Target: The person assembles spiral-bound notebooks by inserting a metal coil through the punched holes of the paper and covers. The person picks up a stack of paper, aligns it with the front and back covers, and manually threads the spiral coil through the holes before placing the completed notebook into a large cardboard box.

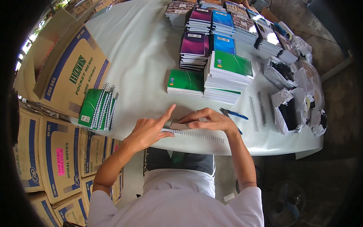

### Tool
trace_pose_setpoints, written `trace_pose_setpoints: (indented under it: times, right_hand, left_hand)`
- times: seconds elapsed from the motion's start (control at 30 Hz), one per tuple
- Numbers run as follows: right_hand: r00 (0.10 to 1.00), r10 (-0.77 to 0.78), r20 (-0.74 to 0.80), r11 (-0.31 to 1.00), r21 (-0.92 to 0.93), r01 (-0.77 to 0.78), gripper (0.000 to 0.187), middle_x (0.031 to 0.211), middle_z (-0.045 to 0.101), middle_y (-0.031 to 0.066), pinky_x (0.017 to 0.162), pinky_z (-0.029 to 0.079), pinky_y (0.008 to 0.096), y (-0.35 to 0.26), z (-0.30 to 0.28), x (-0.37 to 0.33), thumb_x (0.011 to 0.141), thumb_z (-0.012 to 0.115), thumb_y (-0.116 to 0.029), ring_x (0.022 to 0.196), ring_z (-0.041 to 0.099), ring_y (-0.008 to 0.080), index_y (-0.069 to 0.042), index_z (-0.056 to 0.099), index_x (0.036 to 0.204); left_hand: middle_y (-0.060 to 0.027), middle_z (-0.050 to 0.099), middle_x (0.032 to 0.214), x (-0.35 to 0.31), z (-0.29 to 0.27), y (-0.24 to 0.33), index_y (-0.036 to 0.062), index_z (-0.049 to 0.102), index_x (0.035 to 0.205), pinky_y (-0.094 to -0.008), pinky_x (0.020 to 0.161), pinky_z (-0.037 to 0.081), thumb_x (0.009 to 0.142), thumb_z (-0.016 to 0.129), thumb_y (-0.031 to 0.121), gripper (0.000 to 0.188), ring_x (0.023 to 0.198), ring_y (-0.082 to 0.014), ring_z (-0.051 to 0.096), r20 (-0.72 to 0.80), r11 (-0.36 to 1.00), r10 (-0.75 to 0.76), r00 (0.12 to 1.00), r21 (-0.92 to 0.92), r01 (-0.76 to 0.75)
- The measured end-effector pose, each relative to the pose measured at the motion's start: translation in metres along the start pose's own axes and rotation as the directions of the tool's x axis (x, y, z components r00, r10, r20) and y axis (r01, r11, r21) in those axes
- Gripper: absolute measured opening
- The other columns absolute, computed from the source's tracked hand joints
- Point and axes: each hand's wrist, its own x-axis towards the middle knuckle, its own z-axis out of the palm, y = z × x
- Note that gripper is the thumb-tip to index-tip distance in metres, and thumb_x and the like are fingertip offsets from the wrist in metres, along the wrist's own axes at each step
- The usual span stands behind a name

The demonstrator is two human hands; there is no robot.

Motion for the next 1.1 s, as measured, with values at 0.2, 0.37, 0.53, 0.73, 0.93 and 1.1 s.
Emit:
trace_pose_setpoints:
  times: [0.2, 0.37, 0.53, 0.73, 0.93, 1.1]
  right_hand:
    - [0.991, -0.133, -0.015, 0.960, 0.245, 0.132, 0.049, 0.124, 0.065, 0.0258, 0.106, 0.043, 0.0428, -0.001, 0.006, -0.003, 0.084, 0.069, -0.034, 0.117, 0.062, 0.0390, 0.005, 0.072, 0.113]
    - [0.996, -0.084, -0.018, 0.982, 0.166, 0.086, 0.047, 0.126, 0.064, 0.0277, 0.106, 0.043, 0.0448, -0.001, 0.008, 0.006, 0.083, 0.069, -0.033, 0.117, 0.062, 0.0405, 0.004, 0.073, 0.112]
    - [0.971, -0.237, -0.021, 0.834, 0.508, 0.214, 0.043, 0.129, 0.063, 0.0241, 0.105, 0.044, 0.0465, 0.012, 0.005, 0.008, 0.083, 0.069, -0.030, 0.119, 0.060, 0.0389, 0.002, 0.074, 0.111]
    - [0.996, -0.088, 0.017, 0.969, 0.233, 0.082, 0.040, 0.129, 0.064, 0.0184, 0.104, 0.043, 0.0399, -0.004, 0.004, 0.022, 0.086, 0.071, -0.026, 0.119, 0.060, 0.0303, 0.000, 0.072, 0.116]
    - [0.997, -0.063, 0.040, 0.974, 0.220, 0.053, 0.040, 0.128, 0.065, 0.0165, 0.103, 0.044, 0.0385, 0.000, 0.004, 0.026, 0.088, 0.071, -0.026, 0.118, 0.061, 0.0289, -0.001, 0.071, 0.119]
    - [0.999, 0.047, 0.019, 0.998, -0.047, -0.046, 0.046, 0.127, 0.065, 0.0192, 0.104, 0.043, 0.0407, -0.007, 0.011, 0.035, 0.087, 0.072, -0.034, 0.119, 0.060, 0.0314, 0.001, 0.072, 0.117]
  left_hand:
    - [-0.0189, 0.067, 0.079, 0.002, 0.001, -0.006, 0.0118, 0.012, 0.158, -0.0468, 0.063, 0.052, 0.083, 0.073, 0.048, 0.104, 0.067, -0.0400, 0.065, -0.030, 0.999, 0.036, 0.999, -0.024, -0.037]
    - [-0.0168, 0.070, 0.103, 0.002, -0.004, -0.006, 0.0149, 0.014, 0.158, -0.0458, 0.069, 0.056, 0.081, 0.075, 0.048, 0.104, 0.080, -0.0395, 0.068, -0.020, 1.000, -0.003, 1.000, -0.017, 0.002]
    - [-0.0125, 0.069, 0.120, -0.004, -0.001, -0.015, 0.0260, 0.021, 0.158, -0.0437, 0.075, 0.057, 0.077, 0.077, 0.047, 0.100, 0.091, -0.0361, 0.070, -0.070, 0.996, -0.075, 0.995, 0.043, 0.078]
    - [-0.0107, 0.066, 0.127, -0.010, 0.004, -0.033, 0.0316, 0.034, 0.153, -0.0410, 0.081, 0.057, 0.073, 0.083, 0.038, 0.094, 0.097, -0.0338, 0.070, -0.226, 0.990, -0.040, 0.973, -0.138, 0.009]
    - [-0.0135, 0.065, 0.129, -0.010, 0.000, -0.030, 0.0299, 0.039, 0.152, -0.0404, 0.085, 0.057, 0.071, 0.087, 0.030, 0.094, 0.102, -0.0338, 0.069, -0.165, 0.949, -0.120, 0.979, -0.308, 0.065]
    - [-0.0099, 0.063, 0.133, -0.011, 0.021, -0.044, 0.0309, 0.032, 0.154, -0.0408, 0.091, 0.056, 0.070, 0.087, 0.028, 0.100, 0.109, -0.0336, 0.066, -0.247, 0.852, -0.100, 0.964, -0.522, -0.045]
